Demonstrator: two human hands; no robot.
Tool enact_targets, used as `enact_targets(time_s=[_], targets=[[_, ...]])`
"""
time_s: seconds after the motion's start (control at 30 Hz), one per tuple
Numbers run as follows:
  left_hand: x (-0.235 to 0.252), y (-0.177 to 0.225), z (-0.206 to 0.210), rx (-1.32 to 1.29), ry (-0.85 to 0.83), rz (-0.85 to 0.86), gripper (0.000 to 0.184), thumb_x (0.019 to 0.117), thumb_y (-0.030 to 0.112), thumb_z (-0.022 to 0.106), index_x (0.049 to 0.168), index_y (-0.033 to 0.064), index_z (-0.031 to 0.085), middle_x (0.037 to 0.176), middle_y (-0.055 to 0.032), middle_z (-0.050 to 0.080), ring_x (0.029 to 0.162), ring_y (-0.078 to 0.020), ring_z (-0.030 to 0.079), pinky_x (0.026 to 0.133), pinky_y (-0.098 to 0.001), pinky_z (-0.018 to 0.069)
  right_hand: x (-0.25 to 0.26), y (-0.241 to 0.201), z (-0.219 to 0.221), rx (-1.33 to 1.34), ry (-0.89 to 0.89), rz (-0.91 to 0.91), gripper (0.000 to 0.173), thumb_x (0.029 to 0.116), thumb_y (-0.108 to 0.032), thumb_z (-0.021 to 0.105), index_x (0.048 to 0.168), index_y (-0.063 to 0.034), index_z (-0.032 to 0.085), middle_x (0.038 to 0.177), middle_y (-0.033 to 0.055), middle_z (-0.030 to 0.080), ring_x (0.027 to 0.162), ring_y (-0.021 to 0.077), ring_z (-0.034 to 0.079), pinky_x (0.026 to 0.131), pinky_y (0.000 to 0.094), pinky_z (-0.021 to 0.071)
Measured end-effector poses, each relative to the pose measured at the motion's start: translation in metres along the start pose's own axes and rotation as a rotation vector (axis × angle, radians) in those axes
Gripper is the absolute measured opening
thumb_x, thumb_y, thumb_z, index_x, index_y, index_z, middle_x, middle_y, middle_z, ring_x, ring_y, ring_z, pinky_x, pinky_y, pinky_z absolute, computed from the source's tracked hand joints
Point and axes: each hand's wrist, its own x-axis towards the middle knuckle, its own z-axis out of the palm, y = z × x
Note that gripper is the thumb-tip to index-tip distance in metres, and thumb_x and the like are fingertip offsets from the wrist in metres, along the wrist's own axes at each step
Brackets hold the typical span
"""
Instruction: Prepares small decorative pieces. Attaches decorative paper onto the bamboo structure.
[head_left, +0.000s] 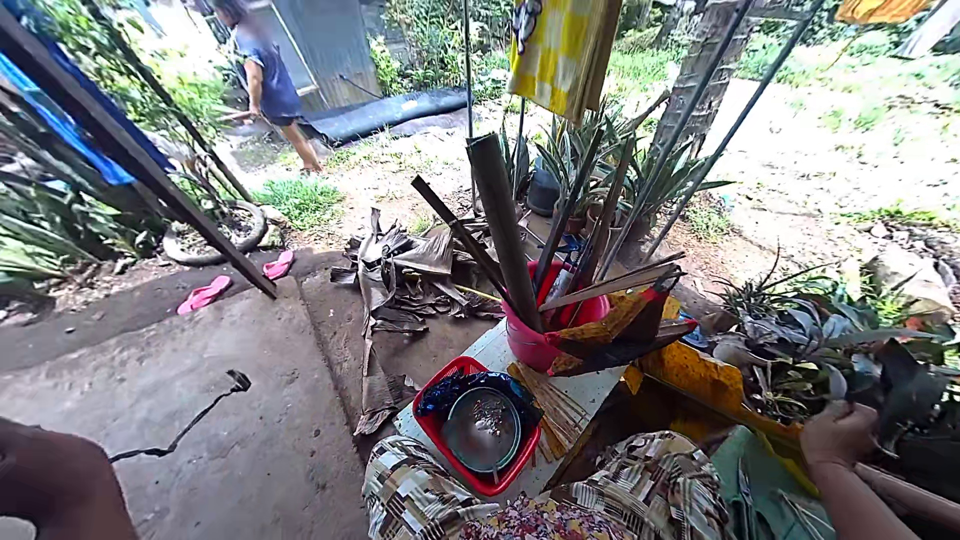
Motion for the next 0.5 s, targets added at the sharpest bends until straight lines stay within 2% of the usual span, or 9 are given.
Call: enact_targets(time_s=[0.03, 0.07, 0.1, 0.17, 0.27, 0.33, 0.37, 0.4, 0.5], targets=[[0.013, -0.033, 0.017, -0.114, -0.045, 0.130, 0.041, 0.1093, 0.022, 0.039, 0.124, -0.0108, 0.057, 0.106, -0.0219, 0.062, 0.091, -0.0215, 0.060, 0.089, -0.0354, 0.0495, 0.000, -0.009, 0.021, 0.233, 0.093, 0.192, 0.050, 0.1099, -0.023, 0.032, 0.149, 0.0066, 0.041, 0.133, 0.0192, 0.061, 0.115, 0.0172, 0.066, 0.102, 0.0325, 0.0502], [0.013, -0.049, 0.033, -0.201, -0.125, 0.229, 0.042, 0.1094, 0.027, 0.040, 0.125, -0.0092, 0.055, 0.101, -0.0182, 0.061, 0.082, -0.0158, 0.059, 0.080, -0.0326, 0.0510, -0.007, -0.025, 0.041, 0.499, 0.120, 0.366, 0.042, 0.1101, -0.020, 0.031, 0.145, 0.0023, 0.037, 0.114, 0.0098, 0.058, 0.086, 0.0070, 0.064, 0.077, 0.0236, 0.0539], [0.000, -0.046, 0.044, -0.267, -0.246, 0.258, 0.043, 0.1086, 0.028, 0.042, 0.125, -0.0089, 0.056, 0.099, -0.0165, 0.061, 0.076, -0.0128, 0.058, 0.073, -0.0314, 0.0510, -0.024, -0.045, 0.052, 0.764, 0.082, 0.537, 0.032, 0.1103, -0.016, 0.031, 0.138, -0.0016, 0.035, 0.098, 0.0063, 0.052, 0.068, 0.0069, 0.060, 0.064, 0.0239, 0.0543], [-0.052, -0.014, 0.051, -0.323, -0.545, 0.218, 0.038, 0.1079, 0.025, 0.045, 0.125, -0.0073, 0.056, 0.105, -0.0145, 0.064, 0.080, -0.0107, 0.066, 0.074, -0.0301, 0.0573, -0.058, -0.071, 0.075, 1.071, -0.019, 0.789, 0.024, 0.1116, -0.018, 0.030, 0.130, -0.0040, 0.038, 0.090, 0.0068, 0.048, 0.063, 0.0120, 0.057, 0.062, 0.0289, 0.0555], [-0.126, 0.019, 0.059, -0.472, -0.854, 0.131, 0.023, 0.1033, 0.014, 0.055, 0.115, -0.0046, 0.062, 0.102, -0.0098, 0.071, 0.091, -0.0135, 0.073, 0.082, -0.0319, 0.0618, -0.100, -0.074, 0.115, 0.880, -0.219, 0.818, 0.027, 0.1068, -0.007, 0.039, 0.133, -0.0007, 0.041, 0.104, 0.0094, 0.047, 0.080, 0.0133, 0.056, 0.073, 0.0277, 0.0525], [-0.165, 0.039, 0.057, -0.620, -0.969, 0.027, 0.011, 0.1018, 0.007, 0.058, 0.106, -0.0013, 0.064, 0.095, -0.0067, 0.074, 0.085, -0.0163, 0.075, 0.076, -0.0337, 0.0649, -0.122, -0.069, 0.125, 0.494, -0.353, 0.750, 0.036, 0.1010, -0.004, 0.049, 0.136, 0.0050, 0.044, 0.123, 0.0174, 0.048, 0.106, 0.0205, 0.053, 0.090, 0.0350, 0.0484], [-0.181, 0.049, 0.055, -0.686, -1.010, -0.035, 0.009, 0.1019, 0.005, 0.058, 0.104, -0.0009, 0.064, 0.093, -0.0070, 0.074, 0.081, -0.0181, 0.075, 0.072, -0.0351, 0.0657, -0.131, -0.069, 0.121, 0.322, -0.400, 0.719, 0.042, 0.1007, -0.008, 0.051, 0.139, 0.0088, 0.046, 0.139, 0.0240, 0.050, 0.128, 0.0279, 0.052, 0.105, 0.0426, 0.0460], [-0.195, 0.058, 0.052, -0.733, -1.044, -0.089, 0.008, 0.1020, 0.004, 0.057, 0.102, 0.0000, 0.064, 0.090, -0.0064, 0.073, 0.077, -0.0179, 0.075, 0.068, -0.0348, 0.0653, -0.136, -0.069, 0.116, 0.253, -0.424, 0.698, 0.045, 0.1013, -0.012, 0.050, 0.140, 0.0103, 0.046, 0.145, 0.0266, 0.047, 0.137, 0.0322, 0.047, 0.110, 0.0477, 0.0426], [-0.228, 0.081, 0.048, -0.836, -1.141, -0.194, 0.008, 0.1016, 0.003, 0.056, 0.098, 0.0022, 0.064, 0.085, -0.0047, 0.072, 0.068, -0.0142, 0.071, 0.059, -0.0299, 0.0625, -0.145, -0.089, 0.081, 0.493, -0.324, 0.672, 0.052, 0.1059, -0.022, 0.046, 0.150, 0.0048, 0.038, 0.151, 0.0240, 0.043, 0.138, 0.0328, 0.045, 0.109, 0.0534, 0.0407]])
